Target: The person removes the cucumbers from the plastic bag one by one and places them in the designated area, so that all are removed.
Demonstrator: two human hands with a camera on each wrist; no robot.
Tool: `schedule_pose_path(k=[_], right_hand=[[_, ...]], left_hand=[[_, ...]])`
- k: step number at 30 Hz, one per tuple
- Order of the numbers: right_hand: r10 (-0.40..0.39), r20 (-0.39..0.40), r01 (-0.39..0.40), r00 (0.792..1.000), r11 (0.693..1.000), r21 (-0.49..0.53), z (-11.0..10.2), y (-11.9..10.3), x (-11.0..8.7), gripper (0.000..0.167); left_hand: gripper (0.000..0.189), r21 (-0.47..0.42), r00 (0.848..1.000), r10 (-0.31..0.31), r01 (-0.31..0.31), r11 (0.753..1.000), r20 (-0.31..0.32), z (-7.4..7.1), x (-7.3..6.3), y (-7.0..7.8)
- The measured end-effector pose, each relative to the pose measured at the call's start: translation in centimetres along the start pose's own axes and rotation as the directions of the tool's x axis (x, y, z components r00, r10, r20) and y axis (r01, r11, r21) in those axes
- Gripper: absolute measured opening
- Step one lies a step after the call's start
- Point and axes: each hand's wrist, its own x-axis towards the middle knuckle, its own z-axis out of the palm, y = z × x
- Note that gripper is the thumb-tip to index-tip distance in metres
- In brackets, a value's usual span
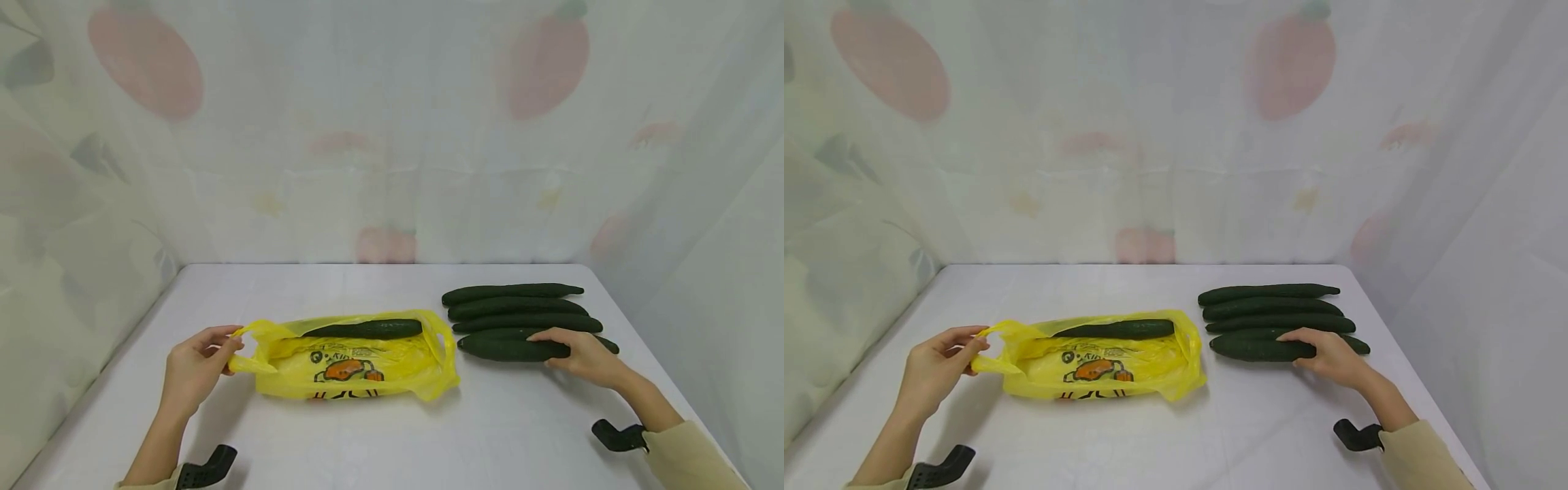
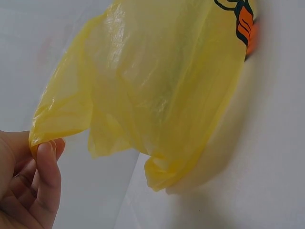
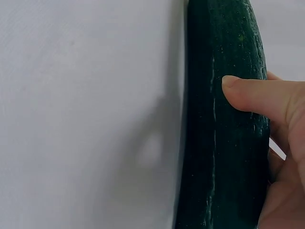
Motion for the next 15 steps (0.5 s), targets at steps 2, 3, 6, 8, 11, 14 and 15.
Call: schedule_pose_path(k=[2,3,6,8,11,14,15], right_hand=[[-0.017,0.005,0.017,1.000,1.000,-0.010,0.20,0.12,0.01,0.050],[-0.027,0.008,0.027,1.000,1.000,-0.016,0.29,0.14,0.03,0.050],[-0.046,0.013,0.047,0.999,0.998,-0.038,0.52,0.13,0.06,0.051],[-0.044,0.022,0.045,0.999,0.998,-0.046,0.64,0.10,0.07,0.051],[-0.016,0.045,0.018,0.999,0.999,-0.040,0.74,0.02,0.03,0.051],[0.021,0.071,-0.019,0.997,0.999,-0.027,0.74,-0.02,-0.03,0.050],[0.031,0.078,-0.030,0.996,0.999,-0.025,0.74,-0.03,-0.04,0.049]], left_hand=[[0.022,0.001,1.000,-0.001,0.001,1.000,-0.001,0.00,0.02,-0.01],[0.022,0.001,1.000,-0.002,0.002,1.000,-0.002,-0.01,0.02,-0.02],[0.022,0.001,1.000,-0.004,0.004,1.000,-0.002,-0.01,0.02,-0.06],[0.023,0.000,1.000,-0.007,0.007,1.000,-0.002,-0.04,0.01,-0.08],[0.023,0.001,1.000,-0.011,0.011,1.000,-0.003,-0.08,-0.02,-0.09],[0.023,0.002,1.000,-0.018,0.018,1.000,-0.005,-0.12,-0.06,-0.07],[0.023,0.003,1.000,-0.020,0.020,1.000,-0.005,-0.12,-0.07,-0.06]])
